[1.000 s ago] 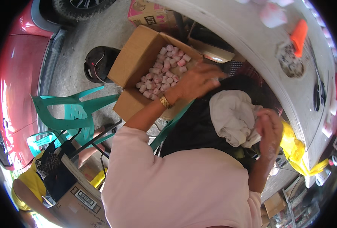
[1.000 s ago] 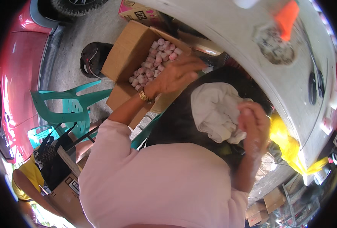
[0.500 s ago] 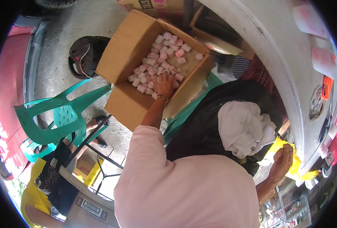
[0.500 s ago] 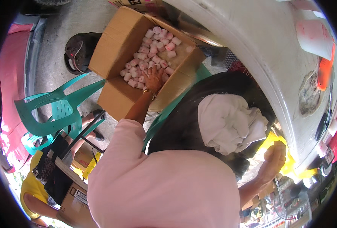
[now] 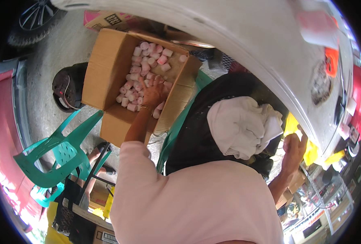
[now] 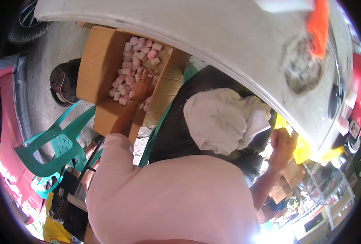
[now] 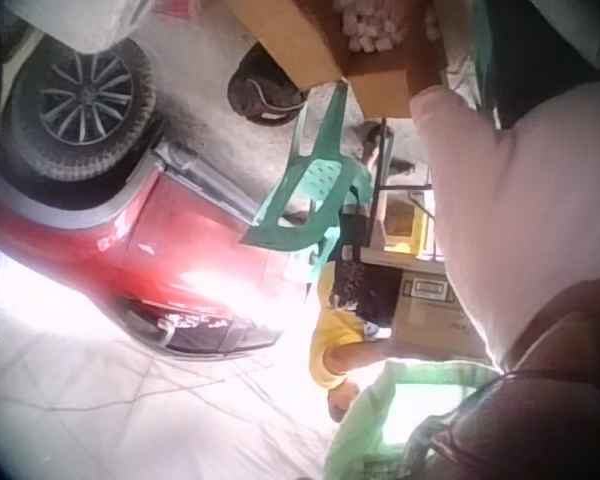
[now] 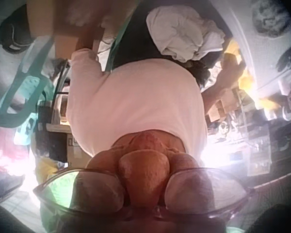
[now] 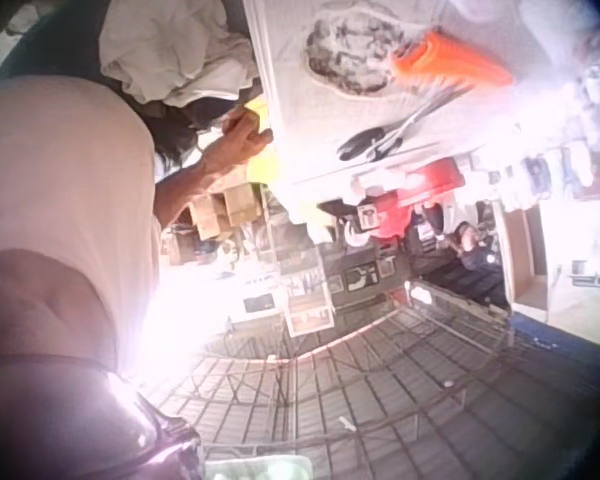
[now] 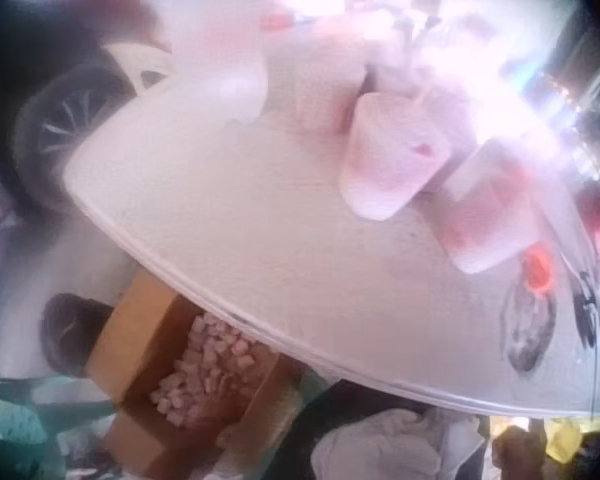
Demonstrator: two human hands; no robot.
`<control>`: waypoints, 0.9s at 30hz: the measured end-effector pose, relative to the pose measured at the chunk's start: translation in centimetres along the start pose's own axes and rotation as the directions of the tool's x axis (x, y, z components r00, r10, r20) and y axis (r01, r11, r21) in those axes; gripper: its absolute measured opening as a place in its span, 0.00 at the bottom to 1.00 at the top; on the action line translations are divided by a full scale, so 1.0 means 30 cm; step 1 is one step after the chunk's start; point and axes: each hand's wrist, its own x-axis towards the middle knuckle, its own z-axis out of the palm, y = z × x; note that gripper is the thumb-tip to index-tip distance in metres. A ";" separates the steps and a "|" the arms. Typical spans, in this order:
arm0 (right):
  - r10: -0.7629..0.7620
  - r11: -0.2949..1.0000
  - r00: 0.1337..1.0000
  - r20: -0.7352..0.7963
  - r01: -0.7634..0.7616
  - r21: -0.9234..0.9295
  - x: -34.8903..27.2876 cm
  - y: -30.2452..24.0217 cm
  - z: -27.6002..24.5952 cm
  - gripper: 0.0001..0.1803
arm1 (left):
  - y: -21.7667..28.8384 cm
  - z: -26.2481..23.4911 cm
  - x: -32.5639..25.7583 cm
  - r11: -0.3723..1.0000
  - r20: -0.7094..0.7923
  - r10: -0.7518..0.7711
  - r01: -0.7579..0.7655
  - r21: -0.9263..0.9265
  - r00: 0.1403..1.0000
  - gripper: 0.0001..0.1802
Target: The person inserts wicks into small pink cylindrical candles, wipes them with a cloth, and uses a lighter to melt wax around the wick base. They then use scissors to trim the wicks and place the finished candles on the table.
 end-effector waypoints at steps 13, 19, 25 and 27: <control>-0.221 0.974 0.885 0.411 0.175 0.145 -0.079 -0.049 0.152 0.19 | 0.509 -0.858 -0.074 0.721 -0.645 0.263 -0.590 -0.363 0.718 0.20; -0.315 0.936 0.881 0.353 0.227 0.270 -0.080 0.016 0.148 0.21 | 0.687 -0.934 -0.127 0.669 -0.641 0.366 -0.670 -0.323 0.675 0.20; -0.166 0.903 0.927 0.335 0.006 0.429 -0.051 0.061 0.086 0.19 | 0.601 -0.897 -0.114 0.793 -0.294 0.095 -0.251 -0.554 0.951 0.16; -0.154 0.915 0.936 0.316 0.015 0.403 -0.043 0.072 0.072 0.19 | 0.560 -0.908 -0.118 0.796 -0.273 0.213 -0.329 -0.509 0.938 0.15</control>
